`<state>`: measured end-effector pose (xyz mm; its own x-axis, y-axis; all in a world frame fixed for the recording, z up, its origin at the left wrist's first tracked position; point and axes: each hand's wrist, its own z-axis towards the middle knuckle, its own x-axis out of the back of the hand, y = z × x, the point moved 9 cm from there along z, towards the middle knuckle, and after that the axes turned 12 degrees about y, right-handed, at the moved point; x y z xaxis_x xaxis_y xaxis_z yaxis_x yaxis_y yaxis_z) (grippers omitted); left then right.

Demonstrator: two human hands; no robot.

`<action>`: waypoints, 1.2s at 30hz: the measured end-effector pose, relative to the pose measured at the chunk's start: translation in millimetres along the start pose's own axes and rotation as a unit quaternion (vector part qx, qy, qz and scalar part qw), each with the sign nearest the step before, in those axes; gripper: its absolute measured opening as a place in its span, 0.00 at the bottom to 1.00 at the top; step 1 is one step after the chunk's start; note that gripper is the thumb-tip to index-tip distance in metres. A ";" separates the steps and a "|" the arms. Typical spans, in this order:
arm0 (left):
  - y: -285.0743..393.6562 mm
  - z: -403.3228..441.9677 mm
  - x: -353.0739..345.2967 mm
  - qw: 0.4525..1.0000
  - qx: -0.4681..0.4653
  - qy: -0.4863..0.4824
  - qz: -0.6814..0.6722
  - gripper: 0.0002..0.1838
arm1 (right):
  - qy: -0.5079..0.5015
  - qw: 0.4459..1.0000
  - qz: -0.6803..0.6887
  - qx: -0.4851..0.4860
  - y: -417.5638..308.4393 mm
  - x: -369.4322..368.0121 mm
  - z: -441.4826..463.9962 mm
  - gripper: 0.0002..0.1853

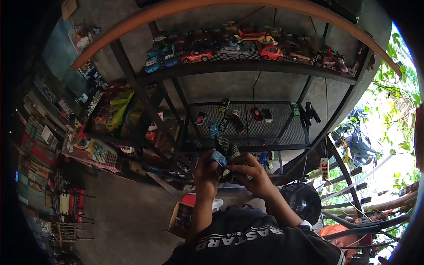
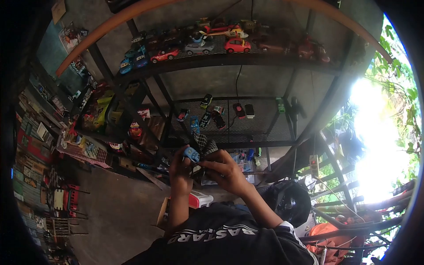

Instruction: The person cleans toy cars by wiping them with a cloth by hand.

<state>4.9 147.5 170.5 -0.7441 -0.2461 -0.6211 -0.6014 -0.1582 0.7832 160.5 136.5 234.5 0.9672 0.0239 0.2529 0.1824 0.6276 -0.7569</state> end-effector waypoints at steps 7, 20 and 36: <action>0.7 -9.7 -21.8 0.996 0.008 -0.079 0.048 0.27 | -0.009 0.997 0.018 -0.081 27.9 24.8 -7.3 0.21; -33.7 -27.8 -49.3 0.930 0.034 -0.280 0.234 0.42 | 0.074 0.978 0.123 -0.154 43.4 48.9 9.2 0.17; -42.0 -16.4 -23.1 0.977 0.142 -0.150 -0.057 0.30 | 0.054 0.964 0.124 -0.228 87.3 42.4 -14.6 0.18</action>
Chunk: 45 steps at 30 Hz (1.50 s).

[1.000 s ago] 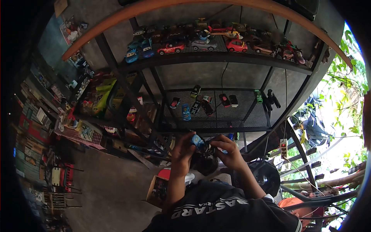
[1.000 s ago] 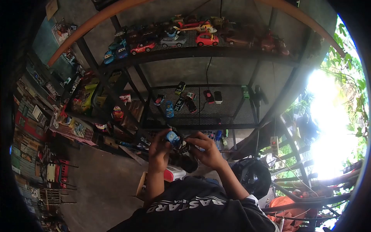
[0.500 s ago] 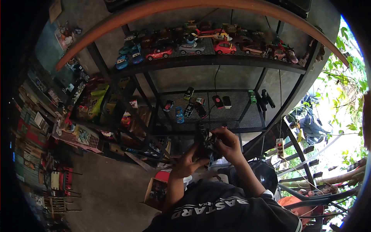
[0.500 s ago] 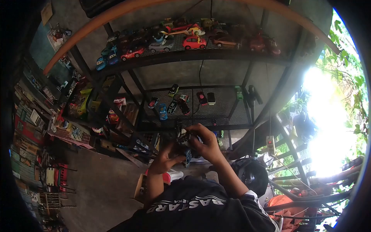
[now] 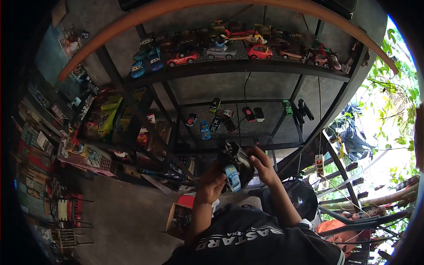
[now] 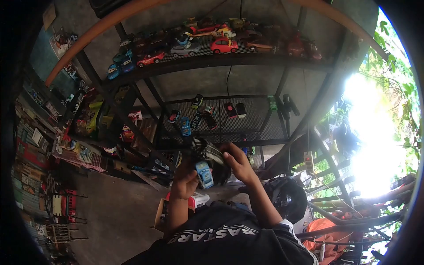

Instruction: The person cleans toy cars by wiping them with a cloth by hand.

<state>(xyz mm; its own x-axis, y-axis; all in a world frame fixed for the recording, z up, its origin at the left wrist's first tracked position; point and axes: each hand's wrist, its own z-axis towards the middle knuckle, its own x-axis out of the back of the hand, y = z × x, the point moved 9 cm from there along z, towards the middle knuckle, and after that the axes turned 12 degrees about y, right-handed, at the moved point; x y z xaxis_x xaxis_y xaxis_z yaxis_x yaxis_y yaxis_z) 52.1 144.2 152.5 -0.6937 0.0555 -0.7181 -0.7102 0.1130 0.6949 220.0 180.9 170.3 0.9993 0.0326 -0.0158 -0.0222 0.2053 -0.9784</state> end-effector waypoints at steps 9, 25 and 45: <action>17.1 3.3 21.9 0.996 -0.035 0.037 -0.076 0.24 | -0.038 0.992 0.056 -0.103 54.0 -21.9 -26.4 0.11; 91.1 -15.2 26.7 0.960 -0.226 0.142 0.090 0.35 | 0.157 0.958 -0.179 0.160 -69.1 47.7 -14.7 0.15; 28.9 9.0 9.0 0.974 -0.059 0.073 0.208 0.23 | -0.005 0.986 -0.100 0.132 -56.7 -46.8 -11.6 0.19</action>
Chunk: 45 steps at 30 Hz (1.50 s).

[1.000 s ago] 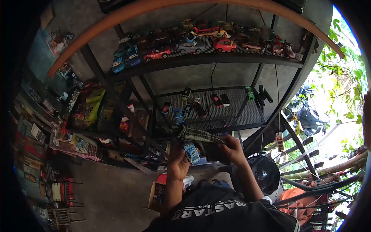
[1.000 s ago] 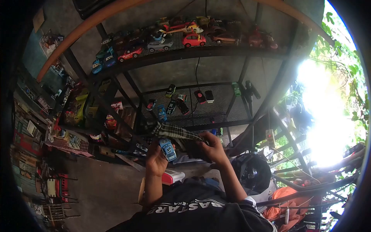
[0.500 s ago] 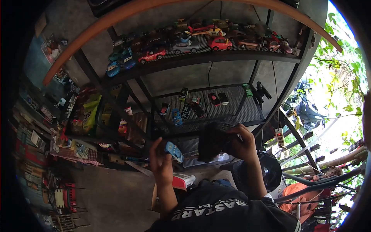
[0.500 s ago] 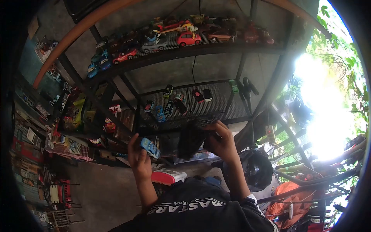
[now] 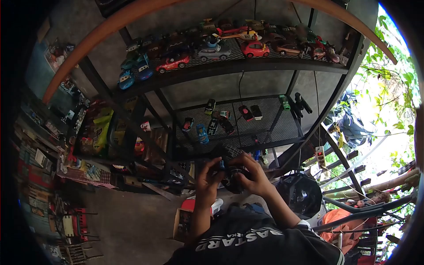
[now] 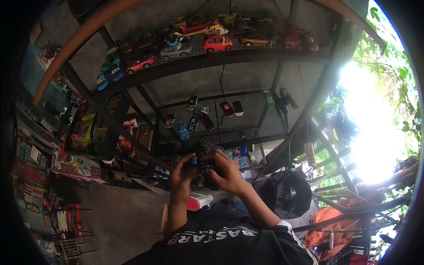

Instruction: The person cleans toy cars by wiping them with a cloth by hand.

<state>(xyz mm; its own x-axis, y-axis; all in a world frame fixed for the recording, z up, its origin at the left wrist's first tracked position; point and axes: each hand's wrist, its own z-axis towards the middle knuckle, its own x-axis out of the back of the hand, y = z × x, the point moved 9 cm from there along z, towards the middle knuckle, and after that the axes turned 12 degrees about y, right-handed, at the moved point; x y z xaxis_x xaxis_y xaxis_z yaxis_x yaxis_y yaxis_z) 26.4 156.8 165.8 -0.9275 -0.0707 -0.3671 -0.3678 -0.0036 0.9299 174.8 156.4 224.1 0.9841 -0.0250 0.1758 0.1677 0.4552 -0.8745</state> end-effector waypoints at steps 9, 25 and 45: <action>9.2 -0.1 -1.1 0.998 -0.007 0.049 -0.046 0.23 | 0.006 0.998 -0.055 -0.004 -4.3 -6.7 -5.8 0.21; 27.0 -12.0 -36.5 0.992 -0.104 -0.014 0.064 0.22 | 0.078 0.995 -0.033 0.056 -20.1 29.6 3.2 0.18; 15.0 -27.2 -81.1 0.998 -0.034 -0.006 0.046 0.22 | 0.012 0.998 0.021 0.051 -16.1 72.0 3.8 0.17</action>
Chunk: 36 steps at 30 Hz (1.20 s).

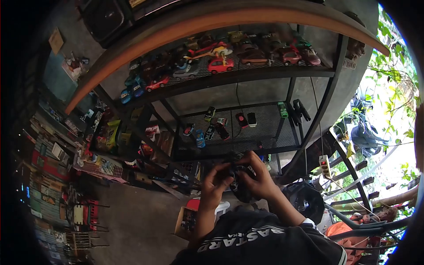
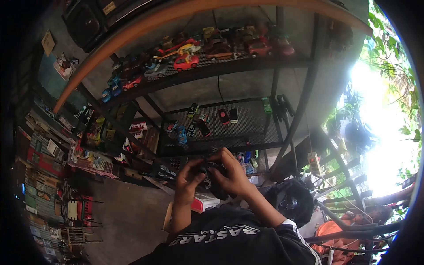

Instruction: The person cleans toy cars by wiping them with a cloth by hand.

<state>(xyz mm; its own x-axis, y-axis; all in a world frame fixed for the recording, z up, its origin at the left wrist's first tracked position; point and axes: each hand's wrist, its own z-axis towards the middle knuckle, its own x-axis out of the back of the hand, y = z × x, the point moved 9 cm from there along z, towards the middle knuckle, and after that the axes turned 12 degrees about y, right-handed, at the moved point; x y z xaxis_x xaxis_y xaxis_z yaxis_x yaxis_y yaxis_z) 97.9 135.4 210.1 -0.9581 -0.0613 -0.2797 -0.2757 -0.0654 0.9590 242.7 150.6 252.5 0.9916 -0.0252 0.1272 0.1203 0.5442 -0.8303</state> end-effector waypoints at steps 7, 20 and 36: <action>2.9 6.8 -18.4 0.998 -0.011 0.061 -0.025 0.21 | -0.004 1.000 0.000 -0.019 13.7 20.9 -20.6 0.16; -30.2 -11.4 -60.4 0.998 0.032 0.045 -0.002 0.21 | -0.006 1.000 -0.024 -0.011 5.3 74.2 -25.6 0.16; -71.4 -33.2 -70.1 0.992 0.124 0.036 -0.006 0.22 | -0.014 1.000 0.009 -0.022 4.6 90.0 -45.1 0.15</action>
<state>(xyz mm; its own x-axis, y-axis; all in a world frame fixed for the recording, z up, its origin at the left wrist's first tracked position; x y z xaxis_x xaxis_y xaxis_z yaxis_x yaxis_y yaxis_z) 187.3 111.3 159.7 -0.9491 -0.1340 -0.2851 -0.3061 0.1789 0.9350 334.7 113.0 235.7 0.9919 0.0070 0.1266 0.1056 0.5077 -0.8550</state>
